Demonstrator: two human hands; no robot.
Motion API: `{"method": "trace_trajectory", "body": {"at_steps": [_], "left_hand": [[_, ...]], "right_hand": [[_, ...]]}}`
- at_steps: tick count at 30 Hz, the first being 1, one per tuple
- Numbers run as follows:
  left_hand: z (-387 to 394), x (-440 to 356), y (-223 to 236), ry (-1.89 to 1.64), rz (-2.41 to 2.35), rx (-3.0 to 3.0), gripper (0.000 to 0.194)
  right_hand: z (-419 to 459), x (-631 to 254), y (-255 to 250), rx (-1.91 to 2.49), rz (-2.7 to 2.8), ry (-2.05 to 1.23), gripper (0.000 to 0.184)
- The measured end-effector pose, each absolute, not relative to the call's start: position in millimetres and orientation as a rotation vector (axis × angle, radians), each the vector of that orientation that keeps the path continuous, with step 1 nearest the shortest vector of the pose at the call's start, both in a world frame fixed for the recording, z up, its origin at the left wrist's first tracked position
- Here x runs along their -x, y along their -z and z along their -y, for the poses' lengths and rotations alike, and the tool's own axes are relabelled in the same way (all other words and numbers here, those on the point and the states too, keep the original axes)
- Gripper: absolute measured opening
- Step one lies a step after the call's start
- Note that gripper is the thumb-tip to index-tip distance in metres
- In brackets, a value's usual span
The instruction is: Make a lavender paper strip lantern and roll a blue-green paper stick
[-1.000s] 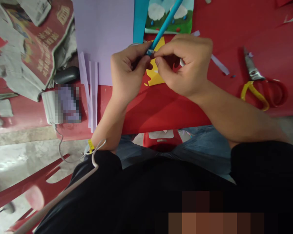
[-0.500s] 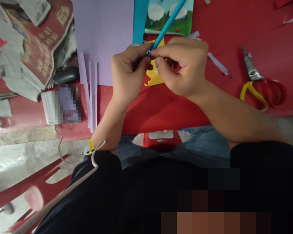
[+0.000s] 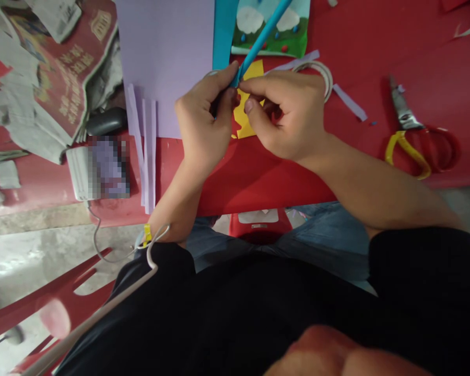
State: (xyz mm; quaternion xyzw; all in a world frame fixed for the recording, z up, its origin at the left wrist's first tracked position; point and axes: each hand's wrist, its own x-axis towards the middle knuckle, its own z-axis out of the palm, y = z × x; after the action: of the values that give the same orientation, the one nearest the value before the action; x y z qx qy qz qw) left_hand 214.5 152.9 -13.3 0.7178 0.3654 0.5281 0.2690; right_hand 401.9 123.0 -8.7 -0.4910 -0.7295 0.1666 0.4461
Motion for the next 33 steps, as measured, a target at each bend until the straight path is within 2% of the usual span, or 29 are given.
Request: {"method": "trace_trajectory", "body": {"at_steps": [5,8,12,15,19,24,33], "left_hand": [[-155,-219,14,-1.367,-1.031,-1.794,0.022],[-157,-220,14,-1.359,-1.013,-1.741,0.022],[-161,-219,16,-1.3,-0.969,-1.628,0.025],[-162,-218,19,-1.253,-0.891,-1.593,0.025],[-162,-217,20,-1.25,-0.823,-1.578,0.022],[-165,-216,22,-1.136,-0.899,-1.625,0.046],[-167,-216,29,-1.061,-0.97,-1.586,0.058]], "right_hand": [[-125,-403,10,1.101,1.79,-0.288,0.025],[-125,-399,9,0.997,1.662,-0.301,0.015],[-134,-392,10,0.933,1.353,-0.648,0.007],[-148,-391,13,0.731,1.169,-0.918,0.016],[-156,-394,14,0.598,1.118,-0.992,0.016],[-150,-396,12,0.643,1.177,-0.988,0.01],[-149,-396,7,0.769,1.156,-0.912,0.023]]}}
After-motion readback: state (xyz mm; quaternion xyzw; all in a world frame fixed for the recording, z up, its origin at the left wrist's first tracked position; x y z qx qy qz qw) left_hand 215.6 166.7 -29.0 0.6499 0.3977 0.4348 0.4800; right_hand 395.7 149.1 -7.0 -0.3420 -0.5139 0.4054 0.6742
